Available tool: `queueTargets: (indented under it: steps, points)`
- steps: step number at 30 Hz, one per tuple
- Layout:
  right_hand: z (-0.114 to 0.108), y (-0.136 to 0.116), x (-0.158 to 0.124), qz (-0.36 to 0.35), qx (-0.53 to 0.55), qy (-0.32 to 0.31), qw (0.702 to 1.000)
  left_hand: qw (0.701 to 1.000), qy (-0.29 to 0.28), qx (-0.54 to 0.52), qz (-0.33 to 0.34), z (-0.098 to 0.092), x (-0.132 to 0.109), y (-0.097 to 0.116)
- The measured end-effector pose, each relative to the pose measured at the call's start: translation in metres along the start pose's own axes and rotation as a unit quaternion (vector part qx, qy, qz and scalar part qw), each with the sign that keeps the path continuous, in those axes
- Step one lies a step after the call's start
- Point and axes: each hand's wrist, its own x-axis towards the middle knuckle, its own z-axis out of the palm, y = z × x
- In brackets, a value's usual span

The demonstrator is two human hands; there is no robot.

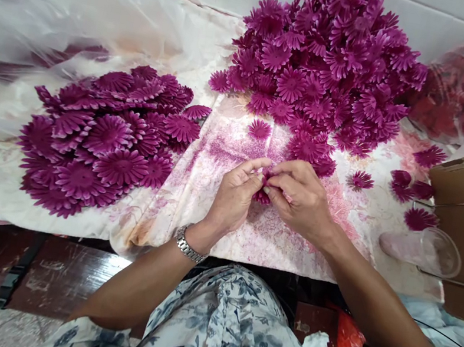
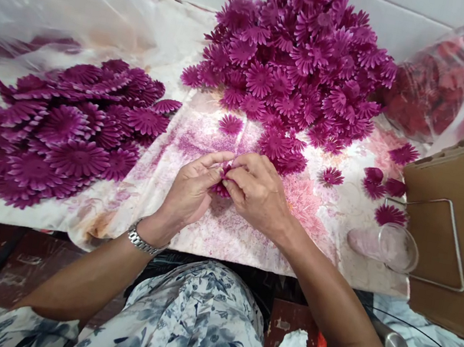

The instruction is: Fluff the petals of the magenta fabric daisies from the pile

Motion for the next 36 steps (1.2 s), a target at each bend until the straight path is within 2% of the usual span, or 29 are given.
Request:
queueTargets:
  steps: [2,6,12,15,17,20,24,26,29,32,34,36]
  points:
    - [0.002,0.004,0.002,0.001,0.004,0.004,1.000,1.000,-0.018,0.000,-0.003,0.000,0.000,-0.001]
    - [0.001,0.010,0.005,0.053,0.005,0.034,0.998,0.998,-0.047,0.018,0.030,-0.001,-0.001,-0.003]
    - [0.003,0.006,0.002,0.008,-0.096,0.023,0.995,0.995,-0.069,0.071,0.028,0.000,-0.003,-0.002]
    - [0.001,0.006,0.004,-0.004,-0.115,0.017,0.993,0.994,-0.053,0.090,0.029,0.000,-0.002,-0.002]
    - [-0.004,0.013,0.008,0.031,-0.107,0.038,0.993,0.994,-0.031,0.103,0.028,0.000,-0.002,-0.002]
    - [-0.016,0.034,0.019,0.117,-0.133,0.072,0.981,0.995,-0.020,0.100,-0.010,0.000,-0.002,0.000]
    - [-0.031,0.057,0.028,0.163,-0.230,0.028,0.959,0.997,-0.002,0.057,-0.051,0.002,-0.002,0.007]
    - [-0.032,0.053,0.027,0.149,-0.245,0.028,0.958,0.998,0.008,0.038,-0.059,0.003,-0.001,0.009]
    - [-0.025,0.031,0.021,0.077,-0.181,0.024,0.980,0.999,0.014,0.024,-0.046,0.004,0.000,0.008]
    - [-0.009,0.010,0.014,0.000,-0.084,-0.057,0.995,0.999,0.006,0.016,-0.029,0.003,0.001,0.004]
    - [0.000,0.006,0.009,-0.012,-0.048,-0.106,0.993,0.999,-0.006,0.012,-0.042,0.001,0.001,0.003]
    - [0.005,0.008,0.007,-0.014,-0.038,-0.116,0.992,0.998,-0.015,0.007,-0.058,0.000,0.001,0.004]
